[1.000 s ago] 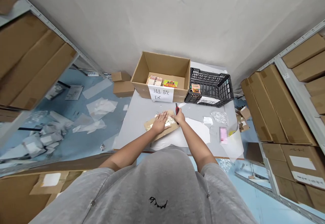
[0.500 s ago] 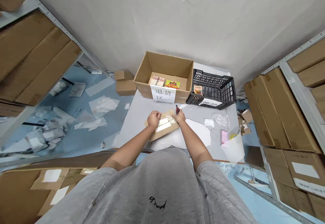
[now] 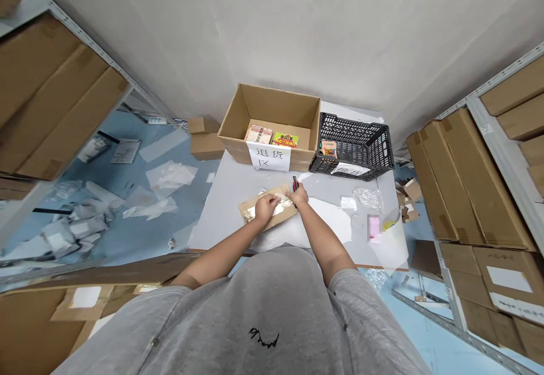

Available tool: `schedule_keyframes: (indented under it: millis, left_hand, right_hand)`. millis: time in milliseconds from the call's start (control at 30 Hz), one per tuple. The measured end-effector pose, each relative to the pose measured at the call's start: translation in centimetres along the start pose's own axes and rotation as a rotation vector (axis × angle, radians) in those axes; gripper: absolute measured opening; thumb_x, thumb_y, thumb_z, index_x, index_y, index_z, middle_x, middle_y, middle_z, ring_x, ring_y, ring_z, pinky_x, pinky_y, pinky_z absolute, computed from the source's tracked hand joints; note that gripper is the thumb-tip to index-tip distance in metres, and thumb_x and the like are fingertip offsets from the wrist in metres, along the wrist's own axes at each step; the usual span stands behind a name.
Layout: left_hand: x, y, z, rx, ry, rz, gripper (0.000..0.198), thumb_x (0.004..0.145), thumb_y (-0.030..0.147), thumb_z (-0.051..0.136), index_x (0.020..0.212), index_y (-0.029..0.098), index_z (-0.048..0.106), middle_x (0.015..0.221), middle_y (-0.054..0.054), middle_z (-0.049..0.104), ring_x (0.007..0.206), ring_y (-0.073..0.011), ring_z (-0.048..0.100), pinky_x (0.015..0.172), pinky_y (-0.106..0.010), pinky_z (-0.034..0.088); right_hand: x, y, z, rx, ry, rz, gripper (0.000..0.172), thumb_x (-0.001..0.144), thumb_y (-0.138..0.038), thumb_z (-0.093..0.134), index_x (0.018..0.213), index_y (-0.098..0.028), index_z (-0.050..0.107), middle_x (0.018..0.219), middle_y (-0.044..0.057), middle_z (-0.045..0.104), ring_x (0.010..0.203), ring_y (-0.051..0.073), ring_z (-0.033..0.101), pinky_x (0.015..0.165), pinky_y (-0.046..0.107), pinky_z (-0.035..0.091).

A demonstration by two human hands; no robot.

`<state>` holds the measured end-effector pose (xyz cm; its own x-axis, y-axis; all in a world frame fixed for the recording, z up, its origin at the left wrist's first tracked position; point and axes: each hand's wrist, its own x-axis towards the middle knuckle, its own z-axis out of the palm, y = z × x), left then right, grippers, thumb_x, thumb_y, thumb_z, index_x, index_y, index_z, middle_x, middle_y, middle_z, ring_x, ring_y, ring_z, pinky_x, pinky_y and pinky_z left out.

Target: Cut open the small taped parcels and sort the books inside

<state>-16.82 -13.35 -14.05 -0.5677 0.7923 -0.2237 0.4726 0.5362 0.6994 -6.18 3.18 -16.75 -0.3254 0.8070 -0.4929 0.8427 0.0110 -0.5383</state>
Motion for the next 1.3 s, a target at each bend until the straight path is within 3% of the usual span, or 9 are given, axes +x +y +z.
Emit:
schedule_keyframes:
  millis: [133, 267, 433, 600, 767, 900, 967, 1167, 1300]
  left_hand:
    - [1.1, -1.0, -1.6, -0.17, 0.029, -0.04, 0.036, 0.109, 0.041, 0.053, 0.094, 0.023, 0.081, 0.096, -0.005, 0.083, 0.094, -0.0217, 0.074, 0.084, -0.029, 0.053]
    - [1.5, -1.9, -2.7, -0.069, 0.091, -0.119, 0.045, 0.109, 0.049, 0.049, 0.084, 0.024, 0.075, 0.084, -0.004, 0.077, 0.083, -0.0201, 0.069, 0.073, -0.027, 0.044]
    - [1.9, -2.2, -2.9, -0.108, 0.102, -0.123, 0.032, 0.103, 0.045, 0.06, 0.084, 0.023, 0.072, 0.089, -0.003, 0.079, 0.083, -0.0186, 0.068, 0.073, -0.026, 0.045]
    - [1.7, -2.0, -2.6, -0.223, 0.07, -0.11, 0.019, 0.096, 0.04, 0.069, 0.094, 0.022, 0.076, 0.1, -0.005, 0.083, 0.09, -0.0197, 0.072, 0.079, -0.027, 0.053]
    - [0.0, -0.9, -1.4, 0.023, -0.001, -0.035, 0.039, 0.109, 0.047, 0.054, 0.088, 0.022, 0.075, 0.098, -0.007, 0.082, 0.092, -0.022, 0.071, 0.082, -0.031, 0.051]
    - [-1.5, 0.7, 0.3, 0.236, -0.021, 0.138, 0.03, 0.106, 0.047, 0.065, 0.115, 0.02, 0.075, 0.125, -0.013, 0.077, 0.12, -0.029, 0.067, 0.102, -0.037, 0.049]
    - [-1.7, 1.4, 1.2, 0.302, -0.057, 0.163, 0.042, 0.099, 0.05, 0.077, 0.127, 0.019, 0.072, 0.131, -0.015, 0.075, 0.129, -0.0333, 0.064, 0.109, -0.042, 0.047]
    - [-0.4, 1.9, 2.2, 0.312, -0.141, 0.101, 0.031, 0.106, 0.046, 0.068, 0.123, 0.02, 0.073, 0.13, -0.015, 0.077, 0.13, -0.0341, 0.064, 0.109, -0.046, 0.043]
    - [0.5, 1.8, 1.6, 0.255, -0.155, 0.086, 0.026, 0.104, 0.042, 0.071, 0.121, 0.023, 0.076, 0.134, -0.012, 0.076, 0.133, -0.0328, 0.063, 0.107, -0.043, 0.043]
  right_hand:
    - [-0.1, 0.0, 0.0, 0.005, -0.002, 0.001, 0.078, 0.077, -0.046, 0.095, 0.144, -0.026, 0.06, 0.137, 0.011, 0.078, 0.123, 0.027, 0.076, 0.1, 0.033, 0.057]
    - [-0.3, -0.1, -0.1, 0.001, -0.002, 0.0, 0.08, 0.078, -0.047, 0.095, 0.145, -0.026, 0.059, 0.137, 0.012, 0.077, 0.124, 0.028, 0.076, 0.101, 0.034, 0.058]
    - [-0.5, -0.3, -0.3, -0.004, -0.007, 0.0, 0.078, 0.079, -0.047, 0.094, 0.146, -0.026, 0.059, 0.139, 0.012, 0.077, 0.126, 0.029, 0.076, 0.101, 0.034, 0.057]
    - [-0.5, -0.3, -0.3, -0.015, -0.002, 0.003, 0.079, 0.078, -0.048, 0.094, 0.145, -0.026, 0.059, 0.139, 0.013, 0.077, 0.126, 0.029, 0.075, 0.1, 0.034, 0.057]
    - [-0.6, -0.3, -0.2, -0.027, 0.004, 0.018, 0.078, 0.078, -0.05, 0.094, 0.144, -0.026, 0.059, 0.138, 0.013, 0.077, 0.126, 0.029, 0.076, 0.1, 0.035, 0.057]
    - [-0.7, -0.5, -0.3, -0.019, 0.001, 0.005, 0.079, 0.077, -0.049, 0.095, 0.144, -0.024, 0.06, 0.135, 0.015, 0.078, 0.124, 0.031, 0.076, 0.099, 0.035, 0.058]
    - [-0.8, -0.6, -0.5, -0.024, 0.006, 0.0, 0.08, 0.077, -0.049, 0.096, 0.144, -0.024, 0.061, 0.135, 0.014, 0.078, 0.124, 0.031, 0.076, 0.099, 0.035, 0.058]
    - [-1.1, -1.6, -0.9, -0.076, -0.001, -0.014, 0.078, 0.078, -0.045, 0.095, 0.146, -0.025, 0.063, 0.133, 0.013, 0.08, 0.122, 0.031, 0.076, 0.101, 0.036, 0.058]
    - [-2.3, -0.3, -2.4, -0.001, -0.012, -0.165, 0.069, 0.089, -0.045, 0.087, 0.152, -0.028, 0.064, 0.122, 0.007, 0.083, 0.108, 0.027, 0.078, 0.095, 0.033, 0.059]
